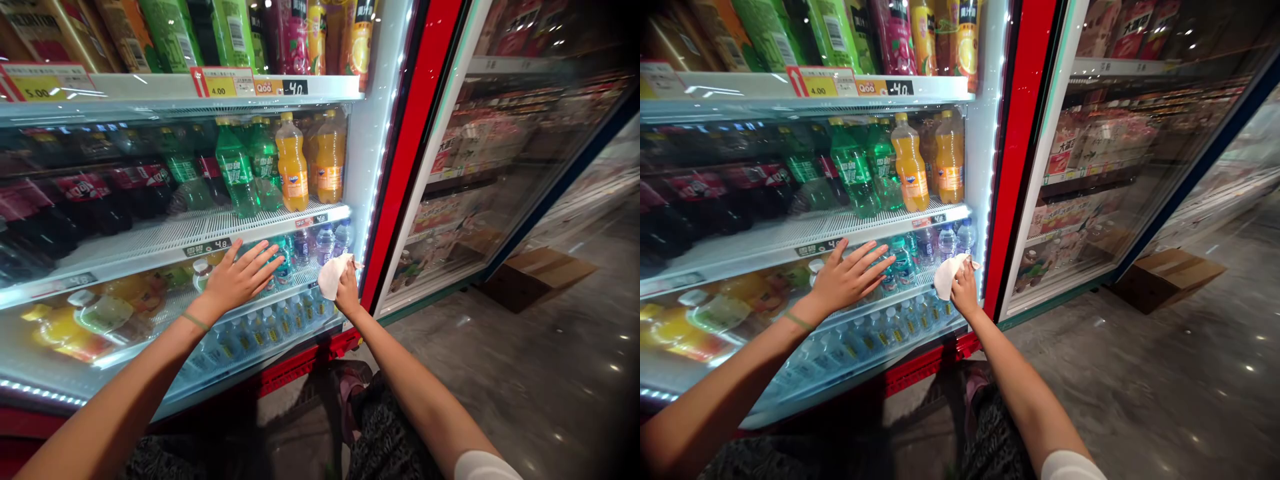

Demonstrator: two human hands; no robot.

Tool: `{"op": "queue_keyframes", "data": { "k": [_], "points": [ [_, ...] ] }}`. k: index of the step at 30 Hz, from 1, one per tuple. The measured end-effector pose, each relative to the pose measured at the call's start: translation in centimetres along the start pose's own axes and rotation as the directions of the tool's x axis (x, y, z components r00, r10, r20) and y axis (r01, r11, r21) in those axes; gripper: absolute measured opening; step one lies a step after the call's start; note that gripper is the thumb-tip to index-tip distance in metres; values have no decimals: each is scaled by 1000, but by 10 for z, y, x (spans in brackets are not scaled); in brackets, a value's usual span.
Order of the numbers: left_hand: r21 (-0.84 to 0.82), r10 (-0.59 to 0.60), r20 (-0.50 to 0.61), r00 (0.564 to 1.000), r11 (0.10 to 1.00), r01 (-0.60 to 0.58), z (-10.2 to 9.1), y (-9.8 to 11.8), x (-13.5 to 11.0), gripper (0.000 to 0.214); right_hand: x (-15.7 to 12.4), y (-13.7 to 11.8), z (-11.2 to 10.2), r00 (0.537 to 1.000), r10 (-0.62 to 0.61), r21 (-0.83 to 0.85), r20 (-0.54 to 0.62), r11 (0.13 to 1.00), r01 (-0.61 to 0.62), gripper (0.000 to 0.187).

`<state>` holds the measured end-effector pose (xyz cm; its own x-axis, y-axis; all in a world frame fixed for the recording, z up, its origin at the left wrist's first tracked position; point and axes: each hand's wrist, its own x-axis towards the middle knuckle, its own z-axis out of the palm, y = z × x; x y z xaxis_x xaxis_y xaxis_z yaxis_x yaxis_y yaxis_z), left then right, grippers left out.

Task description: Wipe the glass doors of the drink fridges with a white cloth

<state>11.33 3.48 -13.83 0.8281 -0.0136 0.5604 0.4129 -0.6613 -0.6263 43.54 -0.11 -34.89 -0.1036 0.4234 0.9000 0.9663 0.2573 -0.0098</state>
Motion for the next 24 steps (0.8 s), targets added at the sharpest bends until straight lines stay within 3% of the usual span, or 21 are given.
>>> {"op": "queue_keyframes", "data": {
  "k": [6,7,9,11,12,13,16,17,19,21,22,24],
  "points": [
    [-13,-1,1,1000,1000,1,-2,1,1,65,22,-24,3,972,-230,78,43,971,226,19],
    [-19,-1,-12,1000,1000,1,-2,0,1,62,29,-26,4,977,-210,74,37,976,207,22],
    [-21,7,-50,999,1000,-8,-3,0,2,57,42,-32,5,998,-54,30,-26,998,55,30],
    [-15,18,-86,996,1000,-19,-4,-1,1,52,53,-38,7,982,141,-18,-129,989,-145,39],
    [-14,18,-97,995,1000,-19,-4,-1,0,50,58,-41,7,970,176,-32,-170,982,-184,40],
    [-18,15,-101,995,1000,-17,-6,-2,-1,50,63,-44,7,971,141,-37,-191,988,-151,37],
    [-41,-21,-72,997,999,18,-12,-2,-11,51,82,-50,5,975,-149,-25,-167,989,147,24],
    [-46,-40,-58,998,998,37,-14,-2,-16,52,90,-52,5,971,-165,-23,-171,986,163,24],
    [-44,-78,-30,997,996,76,-20,-2,-26,55,102,-58,4,974,-11,-21,-228,1000,7,31],
    [-25,-114,-25,993,993,113,-25,-2,-38,58,111,-69,4,938,166,8,-305,985,-171,39],
    [-9,-133,-31,991,991,133,-28,-2,-44,59,115,-74,5,933,173,26,-316,984,-174,39],
    [28,-181,-45,983,983,182,-33,-2,-55,63,121,-84,5,964,39,48,-265,998,-27,33]
  ]
}}
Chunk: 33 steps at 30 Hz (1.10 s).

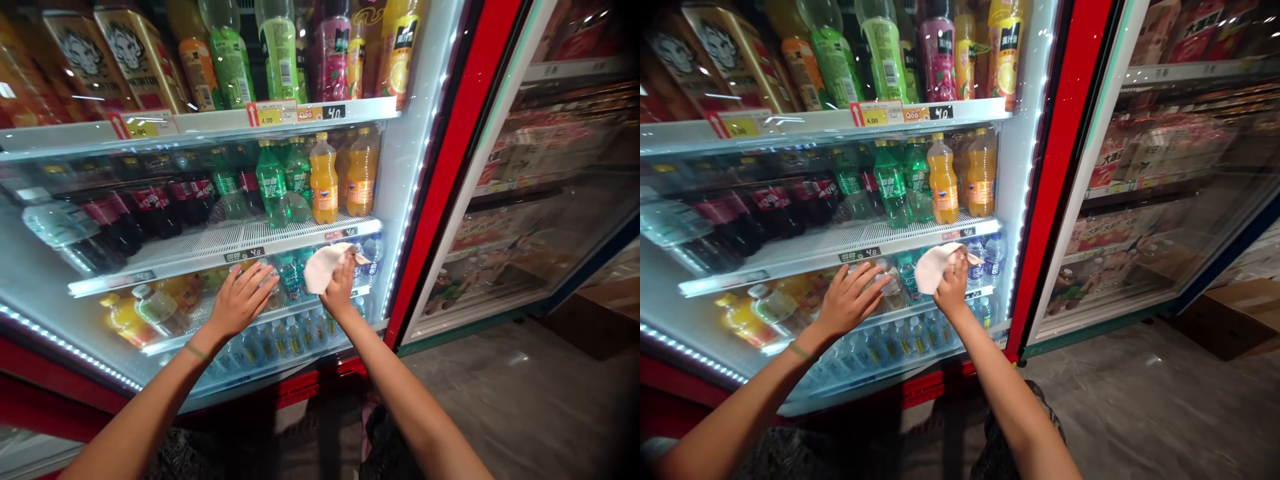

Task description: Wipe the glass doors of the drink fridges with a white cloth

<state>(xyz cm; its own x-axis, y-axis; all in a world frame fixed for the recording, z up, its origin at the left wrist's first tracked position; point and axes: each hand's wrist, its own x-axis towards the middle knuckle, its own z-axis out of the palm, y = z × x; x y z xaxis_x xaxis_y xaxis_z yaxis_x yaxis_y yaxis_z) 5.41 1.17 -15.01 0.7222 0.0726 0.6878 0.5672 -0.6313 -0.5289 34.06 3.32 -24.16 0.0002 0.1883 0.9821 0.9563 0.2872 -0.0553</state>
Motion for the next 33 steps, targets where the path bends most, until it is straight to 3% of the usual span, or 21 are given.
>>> {"op": "queue_keyframes", "data": {
  "k": [2,3,8,10,13,14,18,22,23,26,27,29,31,33],
  "points": [
    [38,-61,-6,998,997,62,-6,-3,-12,66,5,-5,1,985,-150,59,84,988,145,25],
    [54,-91,-4,996,994,91,-8,-4,-18,67,8,-6,2,983,-160,64,94,986,154,23],
    [72,-180,37,983,981,178,-14,-7,-42,75,6,-18,6,992,127,41,-9,991,-127,30],
    [63,-191,64,980,980,187,-13,-5,-45,77,4,-27,7,997,31,119,69,992,-39,26],
    [99,-183,88,979,980,175,-11,-2,-45,77,7,-34,4,968,-198,221,151,962,163,17],
    [115,-177,93,980,979,166,-11,-1,-45,76,9,-34,3,971,-204,212,127,962,174,17],
    [145,-173,113,978,977,156,-11,-1,-45,72,13,-34,-1,999,-38,81,-20,996,40,17],
    [165,-182,127,975,973,160,-12,0,-46,69,7,-35,2,959,-253,172,124,958,231,18],
    [167,-184,129,974,973,161,-12,1,-46,69,5,-35,3,955,-260,182,140,955,233,18],
    [167,-194,130,972,971,171,-12,2,-46,69,-2,-36,5,991,-107,129,79,987,96,17],
    [164,-197,129,972,971,175,-12,2,-46,69,-6,-36,5,991,-110,134,71,986,100,16],
    [154,-203,132,970,971,182,-12,3,-47,70,-16,-35,6,956,-264,200,131,951,236,13],
    [141,-209,132,969,972,190,-11,3,-47,72,-30,-31,4,879,-436,269,195,885,379,14],
    [130,-215,127,968,971,199,-11,4,-48,72,-45,-24,0,869,-454,246,194,880,406,17]
  ]
}}
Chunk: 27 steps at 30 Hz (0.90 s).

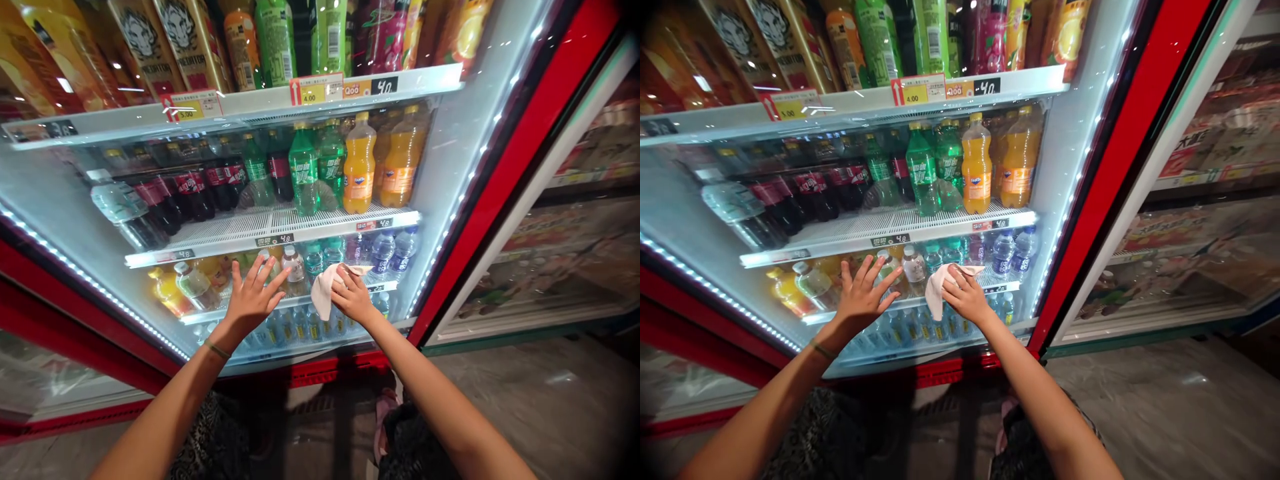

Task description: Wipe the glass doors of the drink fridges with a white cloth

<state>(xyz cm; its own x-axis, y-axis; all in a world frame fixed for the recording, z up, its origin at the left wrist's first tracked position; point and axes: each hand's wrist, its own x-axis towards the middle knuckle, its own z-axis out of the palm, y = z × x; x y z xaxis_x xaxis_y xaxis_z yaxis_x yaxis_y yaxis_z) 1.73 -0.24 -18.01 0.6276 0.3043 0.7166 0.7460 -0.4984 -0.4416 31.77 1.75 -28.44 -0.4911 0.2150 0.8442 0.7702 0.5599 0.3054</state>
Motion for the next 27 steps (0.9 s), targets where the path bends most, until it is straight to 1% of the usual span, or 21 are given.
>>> {"op": "queue_keyframes", "data": {
  "k": [2,3,6,7,8,9,11,12,13,14,16,17,18,19,21,22,24,25,26,27],
  "points": [
    [-11,-4,-11,1000,1000,4,1,1,-1,72,-17,0,-2,997,50,-62,-56,997,-53,16],
    [-13,-5,-13,1000,1000,5,2,1,-1,72,-24,0,-4,997,37,-79,-64,996,-42,16],
    [-2,-2,-11,1000,1000,2,2,1,-1,71,-36,1,-9,994,-106,-66,6,992,107,19],
    [2,0,-5,1000,1000,0,2,1,-2,70,-36,1,-10,993,-112,-58,23,992,113,20],
    [3,2,4,1000,1000,-2,1,0,-2,69,-34,0,-10,997,-77,-60,23,995,79,20],
    [0,5,14,1000,1000,-5,0,-2,-3,68,-32,-2,-10,1000,-6,-70,7,998,6,19],
    [-16,25,39,999,1000,-24,-2,-8,-5,67,-27,-8,-8,989,141,-86,-36,986,-143,17],
    [-26,40,49,998,999,-39,-4,-11,-6,66,-26,-12,-8,988,152,-79,-31,985,-154,17],
    [-36,55,58,997,998,-53,-7,-15,-8,66,-24,-17,-7,994,113,-61,-3,992,-113,17],
    [-43,64,65,996,997,-62,-10,-19,-10,67,-23,-20,-7,998,48,-36,36,998,-47,18],
    [-51,53,77,996,997,-49,-16,-26,-15,67,-16,-25,-8,989,-104,18,108,995,103,20],
    [-55,34,78,996,998,-30,-18,-29,-18,67,-8,-26,-8,980,-151,32,127,988,149,20],
    [-59,13,76,997,998,-9,-21,-31,-20,67,2,-27,-9,978,-161,31,134,987,158,20],
    [-62,-6,71,997,998,11,-23,-33,-21,67,14,-27,-9,983,-132,18,131,991,130,22],
    [-70,-39,61,997,997,43,-26,-36,-23,67,42,-31,-8,993,-3,-22,120,1000,6,27],
    [-72,-56,59,997,996,60,-27,-38,-24,68,55,-34,-6,990,88,-47,106,995,-84,30],
    [-70,-96,55,994,993,100,-30,-43,-25,69,70,-43,-2,967,245,-86,72,967,-239,33],
    [-67,-119,51,992,990,122,-32,-48,-26,69,72,-49,0,960,272,-96,68,959,-265,33],
    [-64,-138,46,989,988,141,-34,-53,-27,69,71,-54,1,962,261,-99,82,962,-253,33],
    [-61,-153,42,987,986,155,-37,-59,-28,68,68,-59,2,968,225,-96,113,972,-214,32]
  ]
}}
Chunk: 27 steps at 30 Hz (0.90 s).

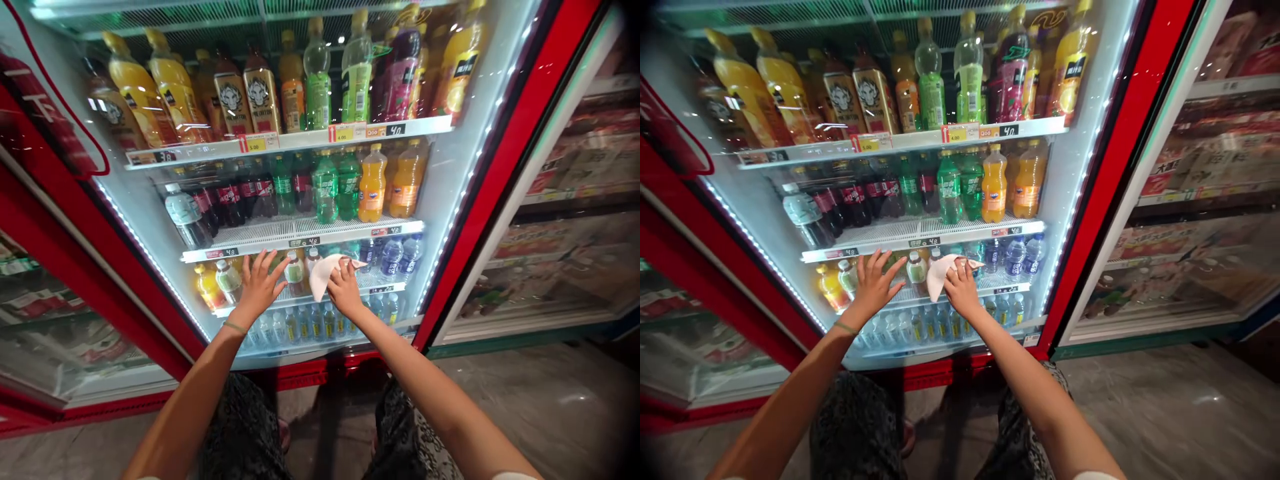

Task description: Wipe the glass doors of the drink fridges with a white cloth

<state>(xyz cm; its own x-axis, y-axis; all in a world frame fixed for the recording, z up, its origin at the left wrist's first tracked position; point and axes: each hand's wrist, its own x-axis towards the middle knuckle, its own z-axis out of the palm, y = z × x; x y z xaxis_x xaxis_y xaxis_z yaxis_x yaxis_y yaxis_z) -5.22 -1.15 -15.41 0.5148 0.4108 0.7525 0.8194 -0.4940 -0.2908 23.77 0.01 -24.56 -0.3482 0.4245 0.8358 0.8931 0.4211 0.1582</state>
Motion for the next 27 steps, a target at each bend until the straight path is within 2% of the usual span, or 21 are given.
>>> {"op": "queue_keyframes", "data": {
  "k": [2,3,5,7,9,11,13,14,15,17,19,20,21,23,25,27],
  "points": [
    [-1,-18,-7,1000,1000,18,-6,-11,0,69,-2,-7,-2,995,-77,7,64,997,77,33],
    [-4,-23,-5,1000,1000,23,-9,-16,1,71,2,-9,-5,994,-76,8,80,997,75,34],
    [-11,-35,14,999,999,35,-12,-21,3,76,24,-15,-12,998,33,-5,53,999,-33,40],
    [-12,-47,46,998,999,48,-14,-22,6,81,53,-22,-18,982,188,-23,-23,982,-188,45],
    [-9,-50,82,995,999,51,-15,-21,7,84,72,-30,-21,976,214,-35,-46,976,-216,47],
    [-9,-43,114,993,999,44,-16,-23,5,86,70,-33,-20,999,49,-31,20,998,-48,43],
    [-12,-28,139,990,999,30,-16,-26,-1,87,51,-32,-18,981,-163,-5,106,986,164,38],
    [-13,-23,149,989,1000,25,-15,-28,-4,87,41,-30,-17,970,-209,-1,126,978,211,37],
    [-13,-21,155,988,1000,23,-15,-30,-7,86,33,-28,-16,971,-202,-8,129,979,205,37],
    [-12,-32,162,986,999,34,-14,-29,-11,83,29,-27,-16,995,-61,-45,76,997,65,39],
    [-9,-61,167,984,998,63,-13,-25,-13,82,40,-32,-16,994,106,-69,-4,992,-106,43],
    [-6,-75,170,983,997,77,-13,-23,-14,81,48,-36,-14,990,141,-67,-30,988,-142,45],
    [-1,-85,172,981,996,86,-14,-21,-14,81,55,-41,-13,991,127,-60,-37,990,-129,46],
    [13,-83,179,980,997,82,-16,-20,-16,80,59,-50,-7,999,-37,-31,0,999,37,42],
    [27,-59,186,981,998,55,-19,-23,-20,80,49,-51,-3,968,-244,13,54,970,243,35],
    [28,-30,191,981,999,25,-21,-28,-26,80,33,-46,-1,937,-340,38,86,940,338,31]
  ]
}}
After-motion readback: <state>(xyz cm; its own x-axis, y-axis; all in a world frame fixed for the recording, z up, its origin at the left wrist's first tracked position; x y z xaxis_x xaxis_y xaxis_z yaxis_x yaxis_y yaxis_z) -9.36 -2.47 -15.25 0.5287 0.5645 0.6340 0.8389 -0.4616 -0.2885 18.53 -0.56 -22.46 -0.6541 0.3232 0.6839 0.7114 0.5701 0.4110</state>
